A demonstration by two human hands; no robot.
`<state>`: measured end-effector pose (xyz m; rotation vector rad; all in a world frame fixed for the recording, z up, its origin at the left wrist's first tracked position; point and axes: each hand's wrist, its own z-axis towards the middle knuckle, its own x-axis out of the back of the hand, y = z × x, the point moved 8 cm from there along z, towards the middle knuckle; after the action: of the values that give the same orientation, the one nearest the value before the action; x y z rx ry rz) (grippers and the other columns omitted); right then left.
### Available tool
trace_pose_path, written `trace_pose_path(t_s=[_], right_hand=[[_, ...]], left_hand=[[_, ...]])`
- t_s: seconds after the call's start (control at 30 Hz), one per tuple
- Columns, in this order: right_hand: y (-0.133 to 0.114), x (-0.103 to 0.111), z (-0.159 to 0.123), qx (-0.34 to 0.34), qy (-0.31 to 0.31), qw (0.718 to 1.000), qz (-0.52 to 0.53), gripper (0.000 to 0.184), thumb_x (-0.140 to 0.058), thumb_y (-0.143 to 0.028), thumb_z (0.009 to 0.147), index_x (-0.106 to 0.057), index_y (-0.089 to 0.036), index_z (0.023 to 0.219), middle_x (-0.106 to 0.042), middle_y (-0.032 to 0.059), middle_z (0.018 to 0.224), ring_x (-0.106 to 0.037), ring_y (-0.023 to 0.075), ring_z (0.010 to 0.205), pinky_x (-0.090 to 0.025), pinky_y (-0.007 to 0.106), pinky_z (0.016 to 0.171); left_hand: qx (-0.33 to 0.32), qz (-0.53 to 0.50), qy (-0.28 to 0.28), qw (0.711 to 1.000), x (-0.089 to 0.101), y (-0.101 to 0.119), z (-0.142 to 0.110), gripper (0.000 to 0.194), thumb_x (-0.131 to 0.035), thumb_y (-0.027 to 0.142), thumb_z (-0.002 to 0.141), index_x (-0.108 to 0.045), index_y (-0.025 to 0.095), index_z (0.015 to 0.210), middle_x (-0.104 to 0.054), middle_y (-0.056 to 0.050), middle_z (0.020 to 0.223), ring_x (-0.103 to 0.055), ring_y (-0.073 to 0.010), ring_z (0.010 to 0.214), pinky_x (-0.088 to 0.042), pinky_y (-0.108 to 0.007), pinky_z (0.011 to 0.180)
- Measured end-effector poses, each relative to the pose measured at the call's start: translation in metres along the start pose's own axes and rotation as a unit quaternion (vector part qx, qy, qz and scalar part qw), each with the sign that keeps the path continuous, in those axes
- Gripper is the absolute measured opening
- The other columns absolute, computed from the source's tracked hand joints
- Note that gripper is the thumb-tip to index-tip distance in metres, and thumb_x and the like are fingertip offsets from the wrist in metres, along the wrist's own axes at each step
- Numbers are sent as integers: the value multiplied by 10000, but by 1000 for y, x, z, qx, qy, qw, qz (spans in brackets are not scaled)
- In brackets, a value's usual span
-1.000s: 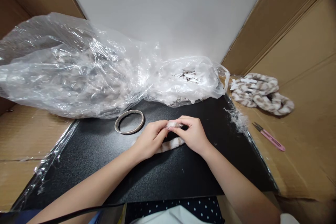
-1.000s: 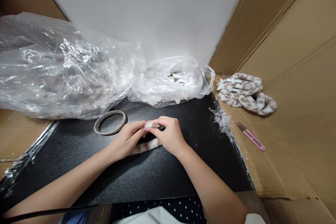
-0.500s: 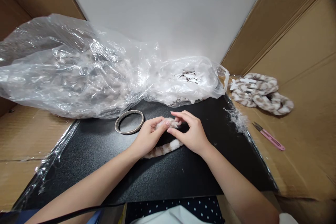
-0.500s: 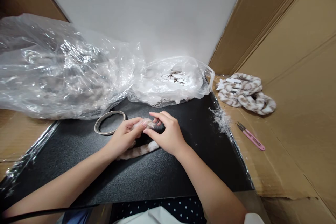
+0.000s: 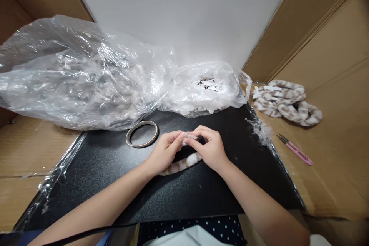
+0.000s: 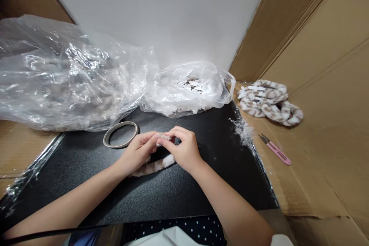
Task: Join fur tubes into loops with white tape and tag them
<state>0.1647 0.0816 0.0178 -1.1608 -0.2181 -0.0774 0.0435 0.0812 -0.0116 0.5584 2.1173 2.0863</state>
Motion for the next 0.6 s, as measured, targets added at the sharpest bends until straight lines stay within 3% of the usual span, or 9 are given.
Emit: trace_pose_path(t_s=[0.13,0.37,0.6], right_hand=[[-1,-3,-5,27,20,999,-21,72,-718,-193,781,-687,-176,718,-521,-27,625,-479,105,573,-400,242,543],[-6,-8,-10,76,16,992,-97,58,-667,-201,839,-714,-183,810,-498,-26,621,-469,118,585,-385,271,586],[-7,-11,-9,102,-5,979,-179,109,-624,-208,874,-728,-202,905,-524,4,682,-483,165,693,-395,309,653]], left_hand=[[12,-67,8,998,-4,-5,-2,393,-473,462,912,-559,137,709,-347,52,585,-265,-84,535,-239,-201,480],[47,-124,-18,991,-8,-13,-2,419,-474,523,905,-576,134,786,-392,39,633,-276,-87,562,-246,-197,491],[90,-216,-28,972,-15,-20,-4,420,-550,565,847,-488,159,757,-253,72,612,-186,-82,552,-187,-185,465]])
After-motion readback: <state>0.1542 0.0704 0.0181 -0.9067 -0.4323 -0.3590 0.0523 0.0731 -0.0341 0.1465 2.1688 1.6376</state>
